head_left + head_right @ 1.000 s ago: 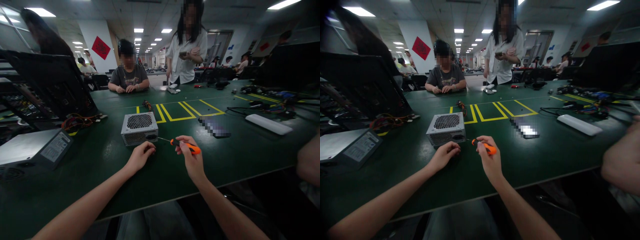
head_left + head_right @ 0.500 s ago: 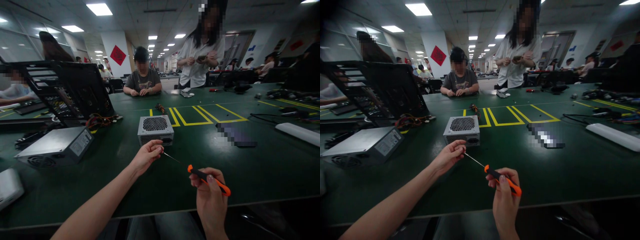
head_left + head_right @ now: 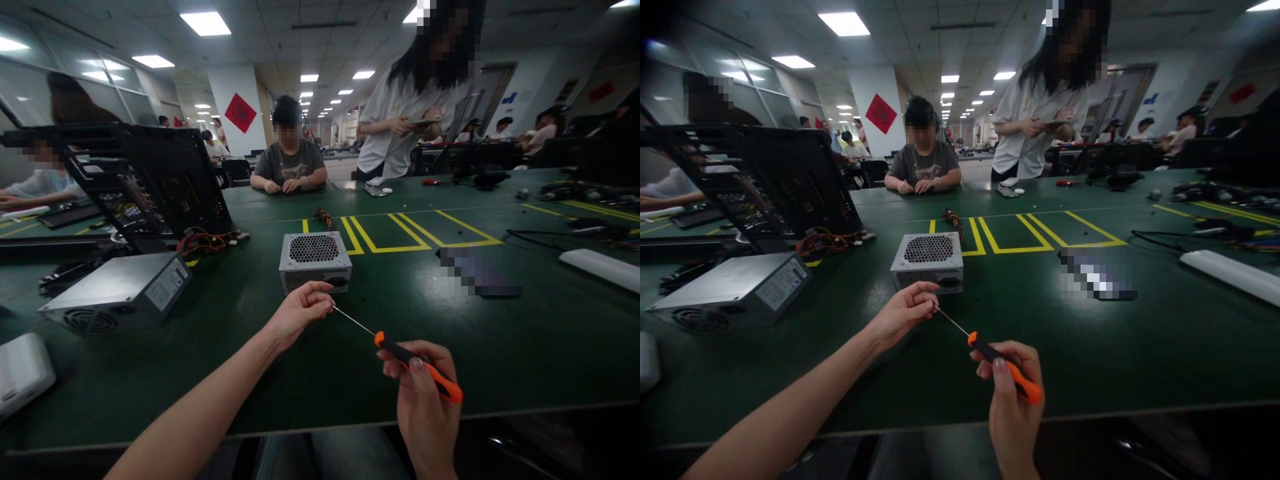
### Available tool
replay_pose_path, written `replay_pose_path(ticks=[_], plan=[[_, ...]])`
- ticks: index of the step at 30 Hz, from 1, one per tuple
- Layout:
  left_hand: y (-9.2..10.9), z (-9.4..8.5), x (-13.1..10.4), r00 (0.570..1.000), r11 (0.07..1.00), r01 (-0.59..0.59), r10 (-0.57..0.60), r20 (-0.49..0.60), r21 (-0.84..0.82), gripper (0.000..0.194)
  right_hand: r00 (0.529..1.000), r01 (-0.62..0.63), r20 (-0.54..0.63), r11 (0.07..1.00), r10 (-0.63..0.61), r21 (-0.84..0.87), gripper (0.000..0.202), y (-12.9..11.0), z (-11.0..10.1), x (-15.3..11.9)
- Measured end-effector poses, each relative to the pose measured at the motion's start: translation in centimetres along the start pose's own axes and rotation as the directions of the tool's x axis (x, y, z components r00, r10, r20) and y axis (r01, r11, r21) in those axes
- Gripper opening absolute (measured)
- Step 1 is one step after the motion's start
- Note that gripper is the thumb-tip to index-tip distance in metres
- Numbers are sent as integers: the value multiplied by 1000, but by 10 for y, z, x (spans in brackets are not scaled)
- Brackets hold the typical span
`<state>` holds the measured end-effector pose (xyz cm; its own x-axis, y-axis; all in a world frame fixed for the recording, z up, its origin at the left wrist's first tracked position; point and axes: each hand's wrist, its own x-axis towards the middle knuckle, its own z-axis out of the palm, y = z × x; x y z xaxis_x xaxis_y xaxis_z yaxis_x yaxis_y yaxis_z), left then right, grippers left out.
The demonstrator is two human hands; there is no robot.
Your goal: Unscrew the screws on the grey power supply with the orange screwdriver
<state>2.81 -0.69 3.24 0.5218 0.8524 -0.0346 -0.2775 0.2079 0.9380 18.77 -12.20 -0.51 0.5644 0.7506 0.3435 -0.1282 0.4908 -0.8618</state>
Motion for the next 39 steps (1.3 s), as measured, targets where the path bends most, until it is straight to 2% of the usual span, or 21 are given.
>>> replay_pose_path(ticks=[11, 16, 18, 20, 22, 24, 33, 36, 38, 39], plan=[[-2, -8, 2, 999, 1000, 6, -6, 38, 2, 39, 999, 6, 35, 998, -4, -64, 7, 2, -4, -3], [-2, -10, 3, 998, 999, 41, -42, 40, 15, 38, 991, 99, 104, 979, -81, -177, 14, 5, -8, -6], [-2, -11, 3, 999, 999, 37, -37, 28, 4, 38, 975, 186, 167, 946, -145, -265, 16, 5, -8, -6], [-3, -13, 5, 1000, 999, 26, -26, 7, -27, 37, 940, 288, 280, 895, -195, -342, 18, 3, -8, -5], [-4, -15, 7, 1000, 998, 15, -16, -14, -68, 37, 895, 364, 398, 850, -204, -382, 21, 2, -8, -5], [-5, -16, 8, 1000, 995, 8, -11, -27, -99, 35, 867, 397, 458, 826, -195, -399, 24, 1, -7, -5], [-8, -4, 9, 998, 987, 45, -50, -25, -156, 38, 892, 391, 394, 815, -221, -428, 21, 0, -3, -8], [-11, -7, 10, 999, 999, 28, -30, -29, -47, 40, 897, 394, 373, 808, -236, -438, 21, 1, -3, -7], [-14, -10, 10, 996, 977, -55, 67, -54, 205, 36, 904, 396, 352, 791, -245, -466, 20, 1, -4, -7], [-15, -12, 9, 984, 912, -123, 164, -72, 390, 33, 907, 394, 342, 779, -245, -487, 19, 1, -4, -6]])
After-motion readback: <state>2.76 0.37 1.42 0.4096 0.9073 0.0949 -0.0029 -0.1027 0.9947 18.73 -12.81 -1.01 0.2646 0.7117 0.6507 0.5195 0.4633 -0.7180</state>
